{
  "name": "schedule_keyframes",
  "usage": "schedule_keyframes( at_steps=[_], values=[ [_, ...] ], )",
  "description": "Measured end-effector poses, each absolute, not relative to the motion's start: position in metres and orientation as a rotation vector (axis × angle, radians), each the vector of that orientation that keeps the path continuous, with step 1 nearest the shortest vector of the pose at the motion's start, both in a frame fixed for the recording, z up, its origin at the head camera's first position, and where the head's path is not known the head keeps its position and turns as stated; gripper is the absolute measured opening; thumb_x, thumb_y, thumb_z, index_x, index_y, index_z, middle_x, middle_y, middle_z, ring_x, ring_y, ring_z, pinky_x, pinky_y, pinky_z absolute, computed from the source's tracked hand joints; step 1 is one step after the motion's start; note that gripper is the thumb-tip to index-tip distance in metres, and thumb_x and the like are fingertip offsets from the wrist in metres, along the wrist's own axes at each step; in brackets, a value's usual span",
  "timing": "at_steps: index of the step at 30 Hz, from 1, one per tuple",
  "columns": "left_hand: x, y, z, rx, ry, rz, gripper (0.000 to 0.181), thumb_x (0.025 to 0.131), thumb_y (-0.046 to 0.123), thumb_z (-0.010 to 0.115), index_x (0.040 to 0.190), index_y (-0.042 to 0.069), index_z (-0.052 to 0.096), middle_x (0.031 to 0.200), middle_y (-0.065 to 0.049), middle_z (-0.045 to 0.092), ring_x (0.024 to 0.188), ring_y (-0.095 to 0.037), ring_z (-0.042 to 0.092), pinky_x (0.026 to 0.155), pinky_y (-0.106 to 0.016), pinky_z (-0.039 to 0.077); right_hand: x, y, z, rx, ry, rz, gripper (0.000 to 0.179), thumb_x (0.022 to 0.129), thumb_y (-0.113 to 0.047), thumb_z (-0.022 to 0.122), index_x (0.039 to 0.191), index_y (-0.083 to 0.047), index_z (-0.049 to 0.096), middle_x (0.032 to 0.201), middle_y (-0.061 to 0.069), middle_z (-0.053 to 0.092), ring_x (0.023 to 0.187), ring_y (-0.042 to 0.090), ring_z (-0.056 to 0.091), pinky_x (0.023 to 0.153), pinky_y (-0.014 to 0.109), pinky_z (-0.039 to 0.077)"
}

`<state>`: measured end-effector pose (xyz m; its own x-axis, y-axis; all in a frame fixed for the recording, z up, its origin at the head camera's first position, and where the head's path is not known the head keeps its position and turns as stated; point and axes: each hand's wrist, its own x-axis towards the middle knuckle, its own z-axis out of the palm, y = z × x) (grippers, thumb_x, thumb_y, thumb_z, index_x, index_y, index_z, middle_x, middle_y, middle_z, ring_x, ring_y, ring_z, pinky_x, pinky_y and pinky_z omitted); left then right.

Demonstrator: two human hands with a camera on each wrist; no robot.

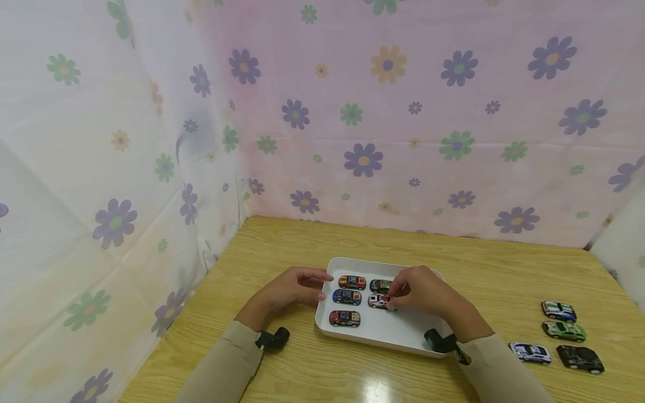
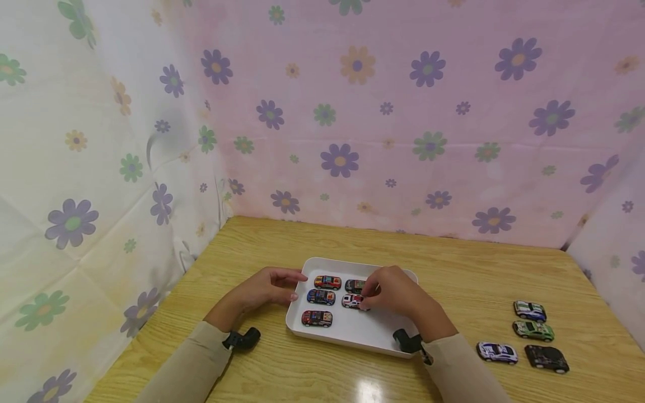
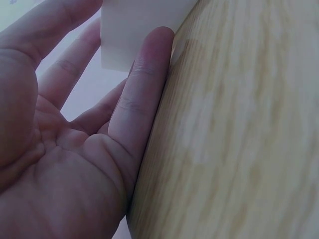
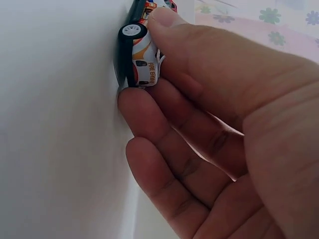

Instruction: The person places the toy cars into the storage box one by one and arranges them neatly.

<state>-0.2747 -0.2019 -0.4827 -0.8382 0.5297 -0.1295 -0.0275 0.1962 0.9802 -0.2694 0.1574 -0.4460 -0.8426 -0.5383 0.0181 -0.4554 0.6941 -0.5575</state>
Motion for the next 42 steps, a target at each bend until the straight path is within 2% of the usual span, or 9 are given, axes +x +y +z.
schedule_keyframes(
  at_steps=[6,16,26,34,42],
  values=[
    [-0.275,-0.202,-0.482,0.462,2.040,1.672,0.048,0.088,0.014,0.083,0.135,0.012,0.069,0.145,-0.002,0.062,0.129,-0.023,0.062,0.097,-0.036,0.059,-0.269,0.159,-0.444,-0.813,2.731,-0.866,0.013,0.080,-0.030,0.091,0.087,-0.024,0.081,0.086,-0.013,0.069,0.079,0.006,0.064,0.070,0.023,0.055],
    [-0.274,-0.203,-0.482,0.470,2.038,1.675,0.049,0.089,0.015,0.082,0.135,0.010,0.069,0.145,-0.004,0.062,0.129,-0.024,0.062,0.097,-0.036,0.059,-0.265,0.160,-0.441,-0.788,2.711,-0.896,0.015,0.079,-0.029,0.091,0.088,-0.022,0.082,0.086,-0.011,0.069,0.080,0.009,0.063,0.069,0.024,0.055],
    [-0.274,-0.203,-0.482,0.469,2.041,1.664,0.046,0.091,0.014,0.080,0.135,0.012,0.069,0.148,-0.002,0.059,0.132,-0.025,0.060,0.100,-0.036,0.058,-0.260,0.164,-0.431,-0.739,2.735,-0.900,0.017,0.082,-0.029,0.089,0.096,-0.022,0.083,0.094,-0.007,0.074,0.082,0.011,0.063,0.071,0.025,0.055],
    [-0.273,-0.206,-0.485,0.467,2.063,1.659,0.046,0.090,0.016,0.082,0.134,0.012,0.070,0.148,-0.004,0.060,0.130,-0.024,0.061,0.098,-0.036,0.059,-0.257,0.172,-0.427,-0.822,2.756,-0.931,0.019,0.084,-0.031,0.087,0.098,-0.020,0.083,0.098,-0.004,0.075,0.083,0.010,0.065,0.071,0.024,0.056],
    [-0.274,-0.204,-0.483,0.483,2.021,1.685,0.047,0.090,0.016,0.082,0.135,0.010,0.069,0.148,-0.006,0.060,0.130,-0.026,0.061,0.098,-0.036,0.059,-0.251,0.186,-0.419,-0.812,2.793,-0.916,0.019,0.086,-0.029,0.085,0.103,-0.020,0.081,0.094,-0.013,0.071,0.084,0.008,0.066,0.072,0.024,0.057]
  ],
)
